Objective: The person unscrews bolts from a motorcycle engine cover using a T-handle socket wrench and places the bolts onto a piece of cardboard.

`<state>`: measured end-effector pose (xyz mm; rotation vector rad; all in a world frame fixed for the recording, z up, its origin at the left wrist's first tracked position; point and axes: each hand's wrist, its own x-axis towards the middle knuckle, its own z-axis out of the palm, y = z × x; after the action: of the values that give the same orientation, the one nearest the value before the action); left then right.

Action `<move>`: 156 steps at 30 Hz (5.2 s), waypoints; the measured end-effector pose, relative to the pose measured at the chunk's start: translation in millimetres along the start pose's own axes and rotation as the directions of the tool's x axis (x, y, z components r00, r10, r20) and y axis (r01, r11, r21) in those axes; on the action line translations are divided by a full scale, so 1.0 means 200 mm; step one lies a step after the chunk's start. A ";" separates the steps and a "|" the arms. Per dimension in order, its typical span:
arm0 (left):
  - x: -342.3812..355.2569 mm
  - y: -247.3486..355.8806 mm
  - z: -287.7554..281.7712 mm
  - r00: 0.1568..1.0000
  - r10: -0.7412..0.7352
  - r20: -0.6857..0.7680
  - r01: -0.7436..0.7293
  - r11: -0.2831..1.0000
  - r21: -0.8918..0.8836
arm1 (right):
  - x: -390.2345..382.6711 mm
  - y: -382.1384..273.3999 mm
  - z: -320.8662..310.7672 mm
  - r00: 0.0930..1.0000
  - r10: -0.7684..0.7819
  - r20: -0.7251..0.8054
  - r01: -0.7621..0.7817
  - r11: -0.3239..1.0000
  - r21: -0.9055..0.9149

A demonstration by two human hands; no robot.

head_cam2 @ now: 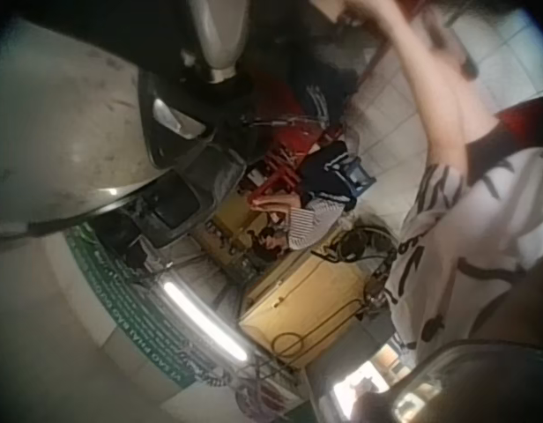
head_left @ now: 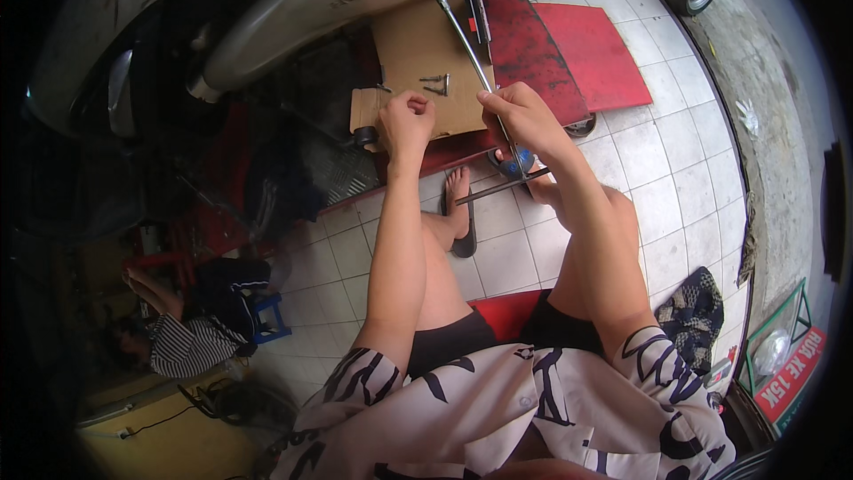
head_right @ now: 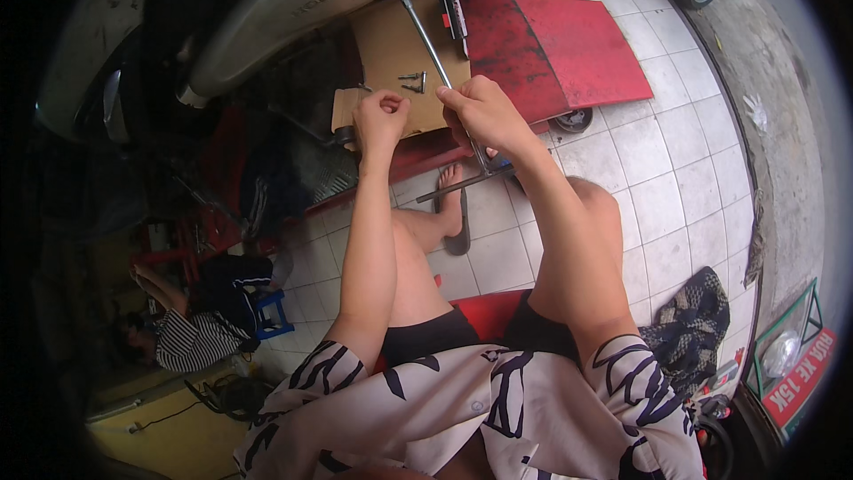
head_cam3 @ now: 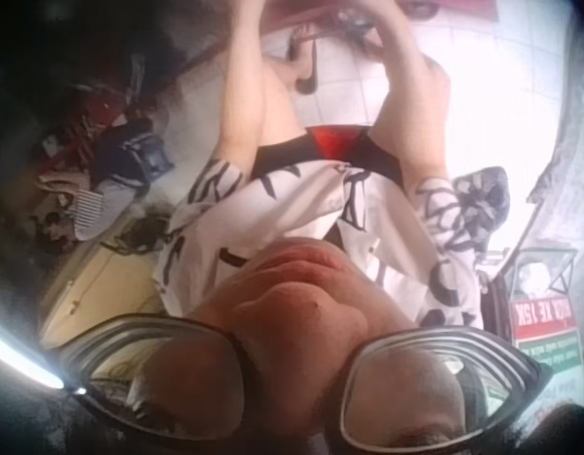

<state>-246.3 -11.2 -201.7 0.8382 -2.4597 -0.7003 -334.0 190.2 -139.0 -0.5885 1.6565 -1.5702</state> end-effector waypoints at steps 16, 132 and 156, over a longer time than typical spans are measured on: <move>-0.44 0.26 -0.71 0.987 0.152 -0.049 -0.143 0.704 -0.695 | 0.05 -0.10 0.03 0.885 -0.053 0.463 -0.020 0.988 0.151; -1.05 0.89 -0.34 0.924 0.146 0.353 -0.008 0.931 -0.366 | 0.14 -0.01 0.10 0.763 -0.612 0.209 -0.102 0.206 0.973; -0.99 0.88 -0.41 0.867 0.209 0.451 -0.056 0.943 -0.329 | 0.16 0.04 0.11 0.824 -0.516 0.235 -0.159 0.188 0.969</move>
<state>-134.1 213.0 -84.1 0.3951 -2.6911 -1.3315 -334.9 153.0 -152.4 -0.4172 -0.1146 -2.0035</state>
